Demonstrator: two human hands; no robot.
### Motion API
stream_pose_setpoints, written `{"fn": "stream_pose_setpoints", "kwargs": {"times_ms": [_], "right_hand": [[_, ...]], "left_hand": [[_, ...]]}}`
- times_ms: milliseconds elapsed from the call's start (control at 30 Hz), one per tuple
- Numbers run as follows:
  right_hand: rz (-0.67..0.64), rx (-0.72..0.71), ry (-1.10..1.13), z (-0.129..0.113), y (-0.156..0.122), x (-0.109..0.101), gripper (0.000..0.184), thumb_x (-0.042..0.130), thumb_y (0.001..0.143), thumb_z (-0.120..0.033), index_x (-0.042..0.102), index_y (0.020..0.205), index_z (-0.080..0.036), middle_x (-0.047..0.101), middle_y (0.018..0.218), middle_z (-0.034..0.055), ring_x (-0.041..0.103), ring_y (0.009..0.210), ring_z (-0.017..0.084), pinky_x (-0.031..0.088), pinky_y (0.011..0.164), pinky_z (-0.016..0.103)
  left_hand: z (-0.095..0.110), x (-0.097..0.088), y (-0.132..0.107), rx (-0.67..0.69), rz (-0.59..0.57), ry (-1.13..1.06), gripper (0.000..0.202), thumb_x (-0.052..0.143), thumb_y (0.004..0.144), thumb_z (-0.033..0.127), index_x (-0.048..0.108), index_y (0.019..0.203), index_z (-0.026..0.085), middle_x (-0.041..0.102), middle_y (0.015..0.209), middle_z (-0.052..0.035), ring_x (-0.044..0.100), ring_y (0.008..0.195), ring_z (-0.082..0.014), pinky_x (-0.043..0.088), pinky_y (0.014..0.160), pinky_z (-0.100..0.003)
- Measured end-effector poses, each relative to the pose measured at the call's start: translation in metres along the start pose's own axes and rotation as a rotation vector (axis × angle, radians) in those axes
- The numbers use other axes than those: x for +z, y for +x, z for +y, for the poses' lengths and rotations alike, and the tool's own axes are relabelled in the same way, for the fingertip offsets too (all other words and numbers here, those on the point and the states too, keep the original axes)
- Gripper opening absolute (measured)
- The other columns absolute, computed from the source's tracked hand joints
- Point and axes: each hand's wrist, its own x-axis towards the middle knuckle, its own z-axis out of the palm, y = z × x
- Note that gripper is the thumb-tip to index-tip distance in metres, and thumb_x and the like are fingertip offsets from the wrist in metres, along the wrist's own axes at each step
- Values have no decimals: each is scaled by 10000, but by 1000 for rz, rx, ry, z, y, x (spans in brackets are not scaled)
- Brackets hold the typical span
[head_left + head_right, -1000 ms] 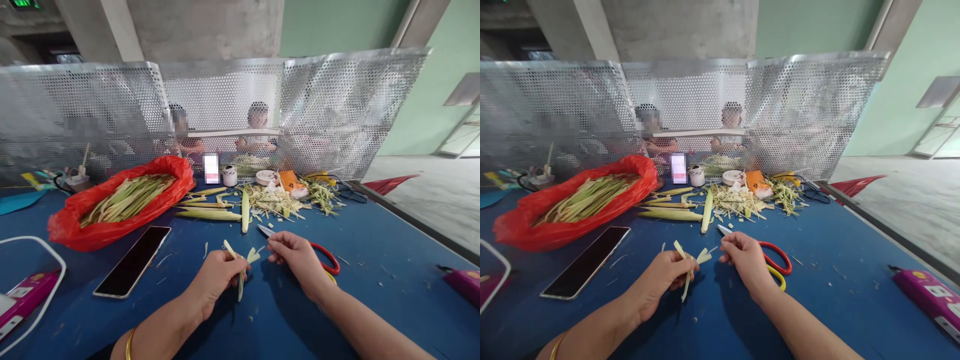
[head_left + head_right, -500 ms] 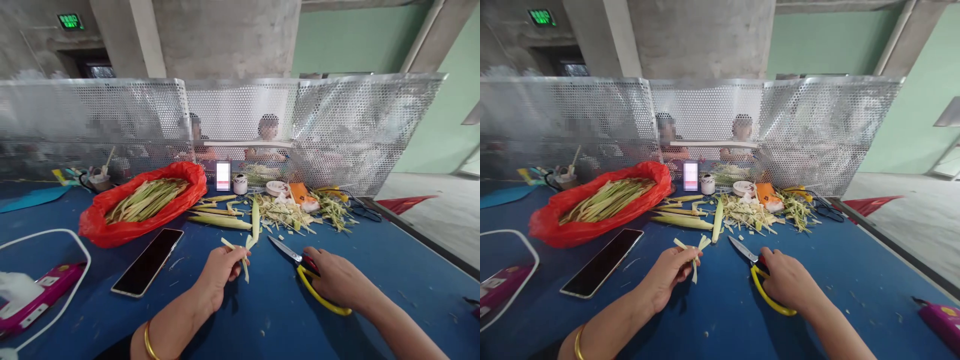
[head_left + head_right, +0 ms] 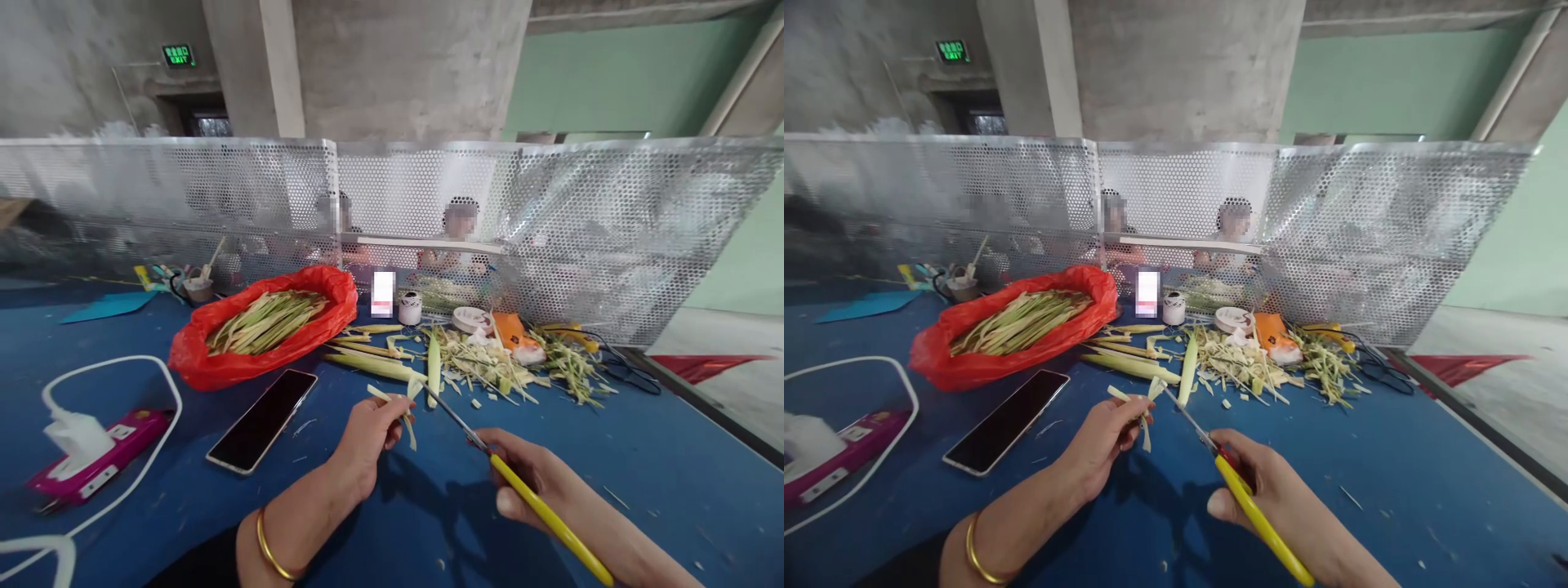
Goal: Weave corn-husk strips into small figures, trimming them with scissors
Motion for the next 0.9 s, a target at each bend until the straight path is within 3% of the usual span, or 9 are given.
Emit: {"fn": "stream_pose_setpoints", "kwargs": {"times_ms": [133,300,500,633,900], "right_hand": [[10,37,-96,-3,-2,-1,384,657,791,-483,588,1039,-199,409,724,-41,327,649,126,310,567,222],[62,106,-180,-3,-4,0,455,694,742,-461,601,1112,-213,498,723,-31,390,627,130,348,557,211],[137,116,-262,-1,-1,6,433,727,678,-369,662,1083,-231,615,759,-18,498,662,152,408,581,204],[184,95,-268,-2,1,10,360,680,711,-321,681,1059,-225,619,745,-24,509,663,146,410,582,198],[187,70,-188,-2,2,15,270,656,742,-315,700,978,-190,573,678,-34,470,622,126,390,562,200]], "left_hand": [[-1,1,-1,23,13,-9,261,689,682,355,673,735,101,607,653,-23,377,472,-48,232,451,-197],[0,2,-1,33,40,-39,271,700,670,384,650,706,120,605,679,-16,385,497,-49,241,467,-191],[-1,6,-8,43,-107,12,187,644,687,321,639,686,135,596,640,-4,394,489,-61,251,471,-203],[-2,8,-10,16,-134,39,136,601,677,263,637,693,132,587,620,3,394,488,-60,254,478,-202],[-1,9,-11,2,-124,-4,189,629,691,324,622,682,136,593,656,-3,394,502,-64,257,477,-204]]}}
